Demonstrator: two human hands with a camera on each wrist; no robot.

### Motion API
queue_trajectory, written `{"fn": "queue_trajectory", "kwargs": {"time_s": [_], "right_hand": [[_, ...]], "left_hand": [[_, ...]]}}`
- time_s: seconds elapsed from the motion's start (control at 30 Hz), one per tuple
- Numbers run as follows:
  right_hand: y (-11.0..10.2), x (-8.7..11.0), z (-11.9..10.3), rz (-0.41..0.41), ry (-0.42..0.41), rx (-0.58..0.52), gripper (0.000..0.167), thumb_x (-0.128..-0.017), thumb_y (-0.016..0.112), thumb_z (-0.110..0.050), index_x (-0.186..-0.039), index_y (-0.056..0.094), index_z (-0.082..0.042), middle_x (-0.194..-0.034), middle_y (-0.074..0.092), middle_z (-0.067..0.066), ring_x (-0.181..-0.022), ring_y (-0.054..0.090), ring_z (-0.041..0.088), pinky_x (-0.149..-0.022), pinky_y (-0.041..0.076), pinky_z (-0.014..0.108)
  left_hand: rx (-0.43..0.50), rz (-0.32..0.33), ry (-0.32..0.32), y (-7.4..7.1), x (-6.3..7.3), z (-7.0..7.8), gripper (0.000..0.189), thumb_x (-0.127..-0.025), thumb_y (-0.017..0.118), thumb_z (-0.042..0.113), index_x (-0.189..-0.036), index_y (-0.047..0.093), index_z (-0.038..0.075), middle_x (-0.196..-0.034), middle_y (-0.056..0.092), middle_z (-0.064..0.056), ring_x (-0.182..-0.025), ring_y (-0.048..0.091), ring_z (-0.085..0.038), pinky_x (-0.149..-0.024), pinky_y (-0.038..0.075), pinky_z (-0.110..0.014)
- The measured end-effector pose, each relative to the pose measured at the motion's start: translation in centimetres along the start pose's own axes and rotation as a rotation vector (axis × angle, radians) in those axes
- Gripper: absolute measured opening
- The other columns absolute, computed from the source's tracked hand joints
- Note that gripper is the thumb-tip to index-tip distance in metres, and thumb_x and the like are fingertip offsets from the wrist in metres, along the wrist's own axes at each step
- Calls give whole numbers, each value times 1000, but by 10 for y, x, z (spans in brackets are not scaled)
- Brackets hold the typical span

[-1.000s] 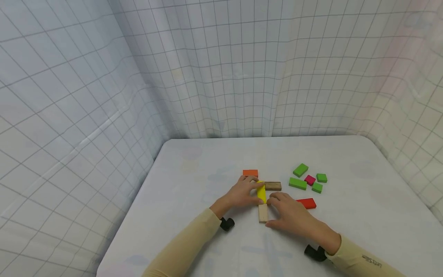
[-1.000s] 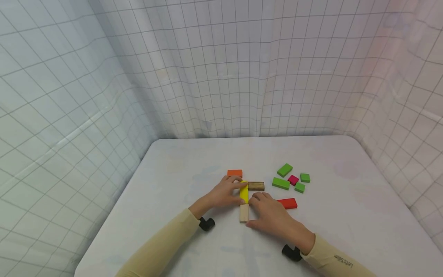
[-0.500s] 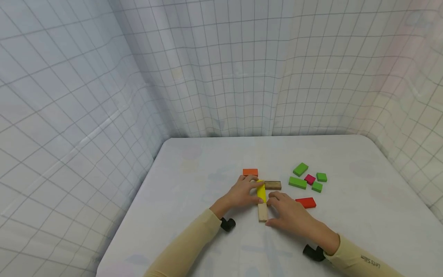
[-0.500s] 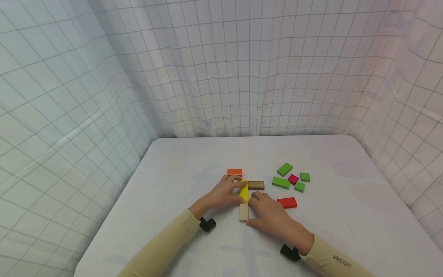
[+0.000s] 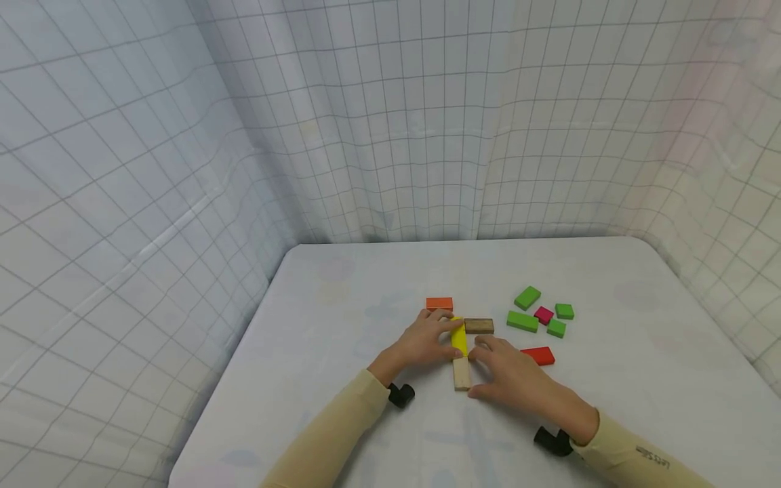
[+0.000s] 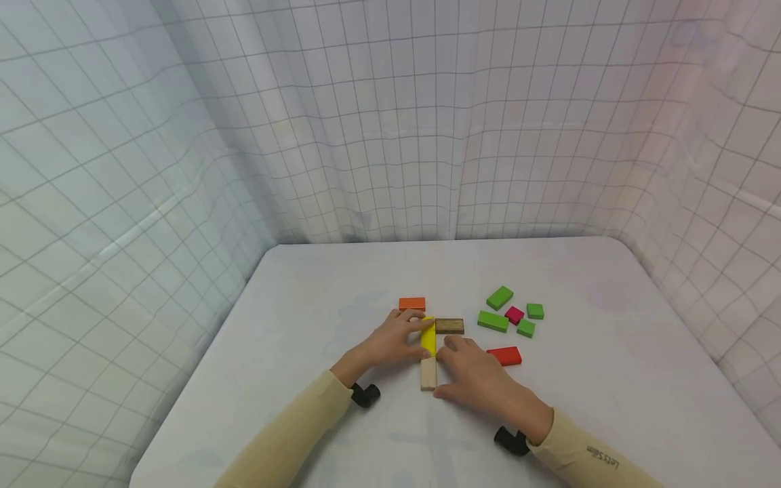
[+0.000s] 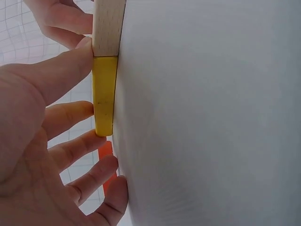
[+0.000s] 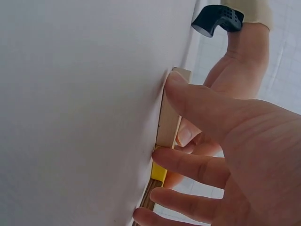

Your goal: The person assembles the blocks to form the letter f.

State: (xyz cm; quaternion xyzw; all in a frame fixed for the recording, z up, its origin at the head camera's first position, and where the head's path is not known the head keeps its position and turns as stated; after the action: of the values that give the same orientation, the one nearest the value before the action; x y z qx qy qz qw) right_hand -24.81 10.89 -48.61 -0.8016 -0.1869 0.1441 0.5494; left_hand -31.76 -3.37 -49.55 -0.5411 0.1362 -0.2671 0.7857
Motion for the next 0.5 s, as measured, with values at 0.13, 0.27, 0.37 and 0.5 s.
{"fn": "queue_trajectory", "kwargs": {"time_s": [0.13, 0.27, 0.37, 0.5], "right_hand": [[-1, -2, 2, -17, 15, -2, 58, -71, 89, -52, -119, 71, -23, -140, 54, 8, -123, 54, 30, -88, 56, 50], [-4, -3, 5, -34, 34, 7, 56, -72, 88, -53, -118, 71, -26, -138, 55, 5, -121, 56, 28, -90, 55, 49], [-9, -4, 6, -32, 29, 4, 54, -73, 88, -51, -117, 72, -25, -137, 56, 5, -119, 57, 27, -90, 55, 48], [-19, -7, 6, 7, 3, -4, 48, -77, 87, -45, -116, 72, -21, -132, 59, 4, -113, 61, 25, -86, 56, 45]], "left_hand": [[-5, -7, -7, 1, 1, -1, 71, -92, 69, 54, -154, 43, 32, -156, 38, 3, -137, 34, -26, -102, 46, -47], [-4, -3, 0, 1, 2, 0, 70, -93, 68, 53, -155, 42, 32, -156, 38, 2, -137, 33, -25, -101, 46, -47], [-2, 7, 8, 1, 2, 1, 70, -92, 69, 53, -154, 43, 31, -156, 39, 2, -137, 34, -25, -100, 46, -47], [-4, 17, 8, -1, 2, 1, 70, -92, 69, 53, -153, 45, 30, -155, 40, 2, -135, 35, -25, -101, 46, -45]]}}
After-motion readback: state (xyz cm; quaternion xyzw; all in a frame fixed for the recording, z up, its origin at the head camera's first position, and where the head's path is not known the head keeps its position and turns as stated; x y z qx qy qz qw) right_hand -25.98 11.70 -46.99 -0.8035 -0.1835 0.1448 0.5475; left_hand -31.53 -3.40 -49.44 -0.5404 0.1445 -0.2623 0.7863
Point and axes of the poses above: each hand's wrist, its own x-axis away from the middle knuckle, its own y-axis out of the palm, z = x × y, the point moved 7 cm from there along -x, towards the middle knuckle
